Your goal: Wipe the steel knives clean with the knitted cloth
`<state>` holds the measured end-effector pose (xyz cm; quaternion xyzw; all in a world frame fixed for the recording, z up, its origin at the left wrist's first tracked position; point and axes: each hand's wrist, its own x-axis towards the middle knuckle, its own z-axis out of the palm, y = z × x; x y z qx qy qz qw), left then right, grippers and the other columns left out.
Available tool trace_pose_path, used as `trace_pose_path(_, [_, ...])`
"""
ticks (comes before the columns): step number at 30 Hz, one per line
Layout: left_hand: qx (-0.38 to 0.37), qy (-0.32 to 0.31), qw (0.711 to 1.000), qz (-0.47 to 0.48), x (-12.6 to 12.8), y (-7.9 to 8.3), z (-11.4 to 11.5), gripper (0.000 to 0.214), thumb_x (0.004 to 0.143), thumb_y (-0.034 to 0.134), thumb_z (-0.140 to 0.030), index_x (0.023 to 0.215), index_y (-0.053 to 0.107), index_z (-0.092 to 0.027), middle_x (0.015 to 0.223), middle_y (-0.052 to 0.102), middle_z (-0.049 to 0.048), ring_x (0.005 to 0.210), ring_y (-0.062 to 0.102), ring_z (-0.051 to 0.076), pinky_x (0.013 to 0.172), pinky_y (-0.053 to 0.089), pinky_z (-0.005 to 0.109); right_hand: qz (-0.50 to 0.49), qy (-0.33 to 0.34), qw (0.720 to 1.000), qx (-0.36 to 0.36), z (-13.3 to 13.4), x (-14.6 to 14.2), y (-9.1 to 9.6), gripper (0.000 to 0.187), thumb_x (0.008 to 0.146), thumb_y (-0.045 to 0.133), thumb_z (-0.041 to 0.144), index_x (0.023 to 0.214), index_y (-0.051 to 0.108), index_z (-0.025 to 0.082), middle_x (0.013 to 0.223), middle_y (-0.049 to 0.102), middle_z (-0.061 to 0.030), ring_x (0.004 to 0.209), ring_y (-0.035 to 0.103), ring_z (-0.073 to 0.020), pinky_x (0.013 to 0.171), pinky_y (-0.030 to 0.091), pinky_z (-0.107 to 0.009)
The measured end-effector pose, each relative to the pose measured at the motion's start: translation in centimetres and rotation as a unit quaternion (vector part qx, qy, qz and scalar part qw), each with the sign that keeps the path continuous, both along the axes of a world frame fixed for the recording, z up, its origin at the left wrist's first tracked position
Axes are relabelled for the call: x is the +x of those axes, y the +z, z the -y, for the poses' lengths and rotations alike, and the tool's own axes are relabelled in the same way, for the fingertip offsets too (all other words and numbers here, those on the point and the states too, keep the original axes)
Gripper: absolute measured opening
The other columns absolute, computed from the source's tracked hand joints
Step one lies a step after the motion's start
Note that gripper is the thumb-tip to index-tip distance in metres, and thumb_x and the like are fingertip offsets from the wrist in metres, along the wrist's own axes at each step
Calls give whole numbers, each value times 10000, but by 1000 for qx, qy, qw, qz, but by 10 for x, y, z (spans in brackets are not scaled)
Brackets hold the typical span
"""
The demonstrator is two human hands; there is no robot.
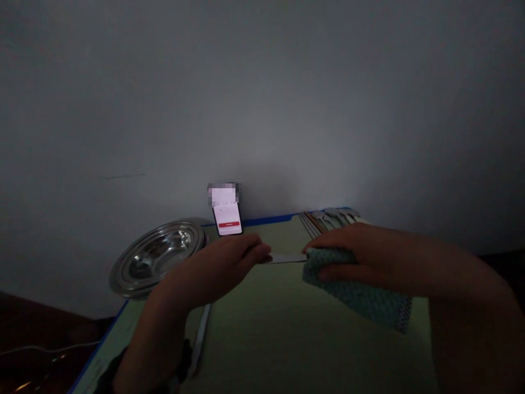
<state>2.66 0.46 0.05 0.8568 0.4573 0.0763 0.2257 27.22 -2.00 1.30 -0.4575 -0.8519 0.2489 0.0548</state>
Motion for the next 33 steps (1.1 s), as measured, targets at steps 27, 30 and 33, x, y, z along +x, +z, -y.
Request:
trace_pose_path(27, [48, -84, 993, 69, -16, 14, 19, 225, 846, 582, -271, 1064, 629, -301, 801, 695, -44, 660, 623, 90, 614, 462, 178, -46, 11, 997, -65, 0, 13, 2, 243, 824, 554, 436, 973, 680, 290, 937, 703, 33, 845, 645, -172, 708, 474, -266])
trace_pose_path(30, [58, -83, 992, 72, -18, 14, 18, 205, 851, 577, -285, 1048, 631, -294, 783, 685, -48, 652, 616, 87, 598, 447, 176, -53, 16, 996, -74, 0, 14, 2, 239, 831, 547, 439, 960, 672, 282, 947, 698, 29, 856, 644, -172, 725, 475, -267])
trace_pose_path(33, [58, -78, 993, 68, -18, 15, 16, 181, 857, 562, -292, 1024, 634, -284, 765, 671, -53, 639, 600, 82, 571, 430, 169, -46, 17, 997, -66, -1, 14, 1, 246, 837, 535, 444, 951, 671, 275, 955, 695, 14, 861, 641, -181, 732, 471, -276])
